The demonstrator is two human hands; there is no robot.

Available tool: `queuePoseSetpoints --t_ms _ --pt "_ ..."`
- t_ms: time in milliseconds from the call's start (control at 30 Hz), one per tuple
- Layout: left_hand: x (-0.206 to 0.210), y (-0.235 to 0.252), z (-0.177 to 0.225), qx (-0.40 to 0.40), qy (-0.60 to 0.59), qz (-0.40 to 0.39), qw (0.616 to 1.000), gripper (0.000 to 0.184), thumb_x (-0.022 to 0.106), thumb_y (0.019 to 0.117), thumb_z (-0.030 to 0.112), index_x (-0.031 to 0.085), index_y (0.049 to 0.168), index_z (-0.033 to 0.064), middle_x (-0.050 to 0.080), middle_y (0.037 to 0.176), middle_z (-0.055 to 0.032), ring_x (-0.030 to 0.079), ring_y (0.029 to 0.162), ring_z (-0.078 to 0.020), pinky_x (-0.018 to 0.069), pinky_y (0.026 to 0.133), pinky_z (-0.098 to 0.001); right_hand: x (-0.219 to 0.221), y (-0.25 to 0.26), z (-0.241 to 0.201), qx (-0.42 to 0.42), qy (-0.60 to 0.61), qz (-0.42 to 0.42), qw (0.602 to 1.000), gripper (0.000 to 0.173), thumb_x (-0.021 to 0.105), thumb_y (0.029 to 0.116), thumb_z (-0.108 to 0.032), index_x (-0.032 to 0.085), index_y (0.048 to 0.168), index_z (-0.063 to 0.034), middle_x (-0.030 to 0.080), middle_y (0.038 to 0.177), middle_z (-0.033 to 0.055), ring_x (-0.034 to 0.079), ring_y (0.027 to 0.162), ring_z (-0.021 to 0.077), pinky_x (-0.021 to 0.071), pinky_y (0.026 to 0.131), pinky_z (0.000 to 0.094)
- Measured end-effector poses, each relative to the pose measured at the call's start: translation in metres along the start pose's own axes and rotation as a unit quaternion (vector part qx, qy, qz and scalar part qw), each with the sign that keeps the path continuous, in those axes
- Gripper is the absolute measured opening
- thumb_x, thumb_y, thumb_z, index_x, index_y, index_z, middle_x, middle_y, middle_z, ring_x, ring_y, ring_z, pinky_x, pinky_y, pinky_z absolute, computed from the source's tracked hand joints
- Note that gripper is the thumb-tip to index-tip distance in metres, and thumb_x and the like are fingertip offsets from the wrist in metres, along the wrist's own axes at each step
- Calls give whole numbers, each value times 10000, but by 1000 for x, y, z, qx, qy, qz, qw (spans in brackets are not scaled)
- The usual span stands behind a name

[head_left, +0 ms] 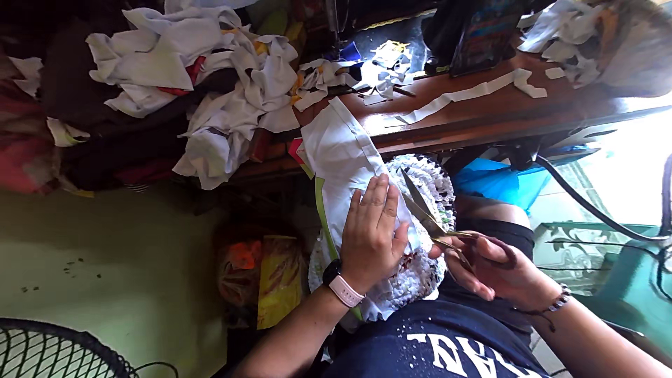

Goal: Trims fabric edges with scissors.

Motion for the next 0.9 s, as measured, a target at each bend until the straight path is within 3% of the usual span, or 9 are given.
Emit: queuePoseSetpoints --t_ms 133,233,300,400,567,700,900 --pt "-5 2 -3 -13 -42 -11 999 528 532 1035 339 571 1446 10 468 1578 -162 379 1512 -280 311 1239 -518 -17 -33 -7 24 -97 -27 995 603 623 896 -692 720 1144 -152 683 696 -32 640 520 56 540 455 201" --pt "-23 14 -14 -31 -89 -2 996 544 521 1040 369 545 1479 47 447 1591 -157 394 1499 -292 337 1216 -531 -21 -42 -18 -15 -226 94 970 554 776 809 -619 712 1156 -193 709 768 -51 663 595 60 570 516 221" --pt "-38 30 -28 -34 -95 22 995 535 542 1032 346 548 1473 44 443 1586 -180 391 1495 -314 335 1216 -525 -14 -33 -26 -78 -322 190 924 572 842 785 -498 666 1218 -168 724 854 -54 689 704 69 589 603 226" --pt "-58 58 -51 -49 -53 34 997 487 553 1034 295 564 1460 59 422 1597 -182 362 1509 -333 325 1232 -497 1 -9 -37 -174 -407 258 859 533 848 800 -243 617 1247 -68 728 947 -16 712 802 91 617 677 233" --pt "-68 96 -86 -47 -5 1 999 398 531 1051 229 623 1401 63 556 1486 -175 444 1452 -350 369 1198 -484 23 24 -35 -172 -457 311 815 493 820 829 -255 614 1244 -86 730 942 -21 702 780 72 593 613 228" --pt "-62 118 -104 -35 4 -52 998 365 533 1051 170 635 1381 51 594 1434 -178 516 1390 -326 415 1158 -464 24 36 -29 -172 -521 335 766 490 801 822 -310 644 1232 -92 722 939 -15 686 795 44 583 636 230" --pt "-54 139 -115 -17 -11 -101 995 384 555 1027 125 623 1397 49 615 1390 -182 579 1307 -332 458 1105 -490 23 42 -27 -164 -526 357 754 475 807 791 -243 662 1228 -129 724 953 -9 687 792 53 582 634 239"
Point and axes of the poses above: each hand's wrist, its own y-axis towards the middle knuckle, its own x-axis out of the palm, z = x × y, the point moved 4 cm from there along y, towards the middle knuckle
